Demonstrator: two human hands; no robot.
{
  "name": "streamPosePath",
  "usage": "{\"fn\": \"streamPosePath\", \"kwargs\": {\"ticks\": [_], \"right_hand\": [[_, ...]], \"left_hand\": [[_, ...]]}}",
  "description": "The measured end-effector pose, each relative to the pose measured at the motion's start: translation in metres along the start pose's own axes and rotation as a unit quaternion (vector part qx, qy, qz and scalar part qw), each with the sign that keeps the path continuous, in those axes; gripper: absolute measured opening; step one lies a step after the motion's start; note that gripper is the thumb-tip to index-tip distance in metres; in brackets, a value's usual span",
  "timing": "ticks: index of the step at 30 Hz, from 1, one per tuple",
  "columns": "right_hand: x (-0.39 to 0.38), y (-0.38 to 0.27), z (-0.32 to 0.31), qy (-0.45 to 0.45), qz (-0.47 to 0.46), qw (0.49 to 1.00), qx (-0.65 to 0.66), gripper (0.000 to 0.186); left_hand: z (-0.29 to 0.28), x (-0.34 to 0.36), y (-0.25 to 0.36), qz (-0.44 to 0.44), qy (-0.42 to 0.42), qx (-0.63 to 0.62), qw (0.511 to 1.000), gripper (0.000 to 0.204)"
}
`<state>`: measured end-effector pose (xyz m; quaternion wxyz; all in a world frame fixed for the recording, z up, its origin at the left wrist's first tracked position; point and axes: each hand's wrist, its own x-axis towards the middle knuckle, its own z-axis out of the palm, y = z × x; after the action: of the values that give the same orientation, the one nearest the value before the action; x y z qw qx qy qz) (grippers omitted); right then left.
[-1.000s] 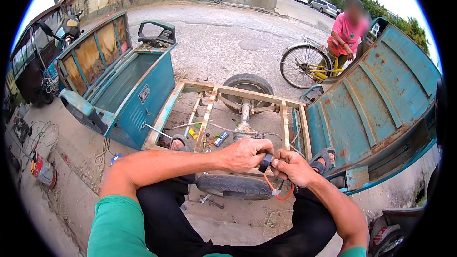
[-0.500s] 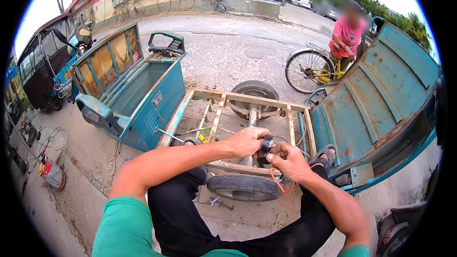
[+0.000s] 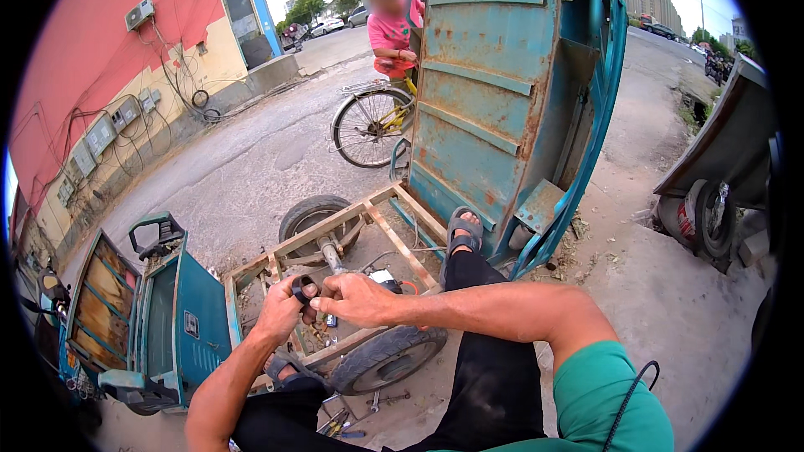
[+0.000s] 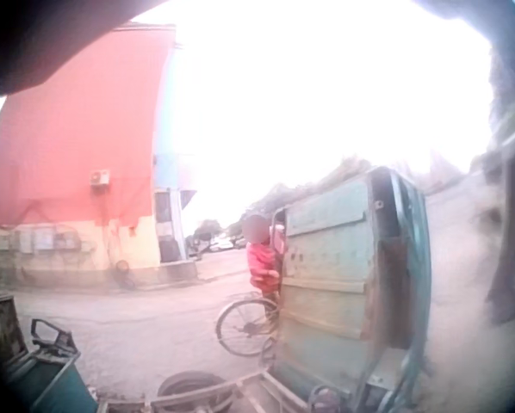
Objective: The person sits on the ground and wraps electrical tape around a small cylindrical component with wires attached, securing the connection on a teal three-wheeled vehicle frame.
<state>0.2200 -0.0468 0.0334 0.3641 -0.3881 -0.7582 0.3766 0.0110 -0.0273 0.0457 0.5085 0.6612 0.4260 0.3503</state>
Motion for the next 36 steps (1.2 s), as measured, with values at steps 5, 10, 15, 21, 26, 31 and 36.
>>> {"fn": "streamPosePath", "kwargs": {"ticks": [5, 10, 15, 21, 26, 31, 36], "right_hand": [[0.008, -0.001, -0.001, 0.027, -0.01, 0.999, 0.034, 0.046], [0.014, 0.002, -0.003, 0.016, 0.053, 0.998, 0.029, 0.047], [0.015, 0.002, -0.004, 0.002, 0.095, 0.995, 0.041, 0.047], [0.013, 0.005, -0.007, -0.044, 0.146, 0.987, 0.044, 0.045], [0.011, 0.002, -0.009, -0.074, 0.144, 0.983, 0.088, 0.043], [0.014, 0.006, -0.002, -0.065, 0.156, 0.974, 0.149, 0.04], [0.01, 0.009, -0.005, -0.109, 0.192, 0.936, 0.273, 0.028]], "left_hand": [[0.002, 0.001, 0.008, 0.007, 0.045, -0.02, 0.999, 0.031], [0.001, -0.011, 0.018, 0.024, 0.031, 0.0, 0.999, 0.052], [-0.003, -0.021, 0.027, 0.024, -0.023, 0.067, 0.997, 0.057], [-0.007, -0.026, 0.024, 0.093, -0.041, 0.262, 0.96, 0.053], [-0.008, -0.029, 0.023, 0.145, -0.039, 0.33, 0.932, 0.055], [-0.005, -0.03, 0.02, 0.193, -0.007, 0.4, 0.896, 0.063], [0.007, -0.022, 0.011, 0.308, -0.001, 0.442, 0.843, 0.063]]}}
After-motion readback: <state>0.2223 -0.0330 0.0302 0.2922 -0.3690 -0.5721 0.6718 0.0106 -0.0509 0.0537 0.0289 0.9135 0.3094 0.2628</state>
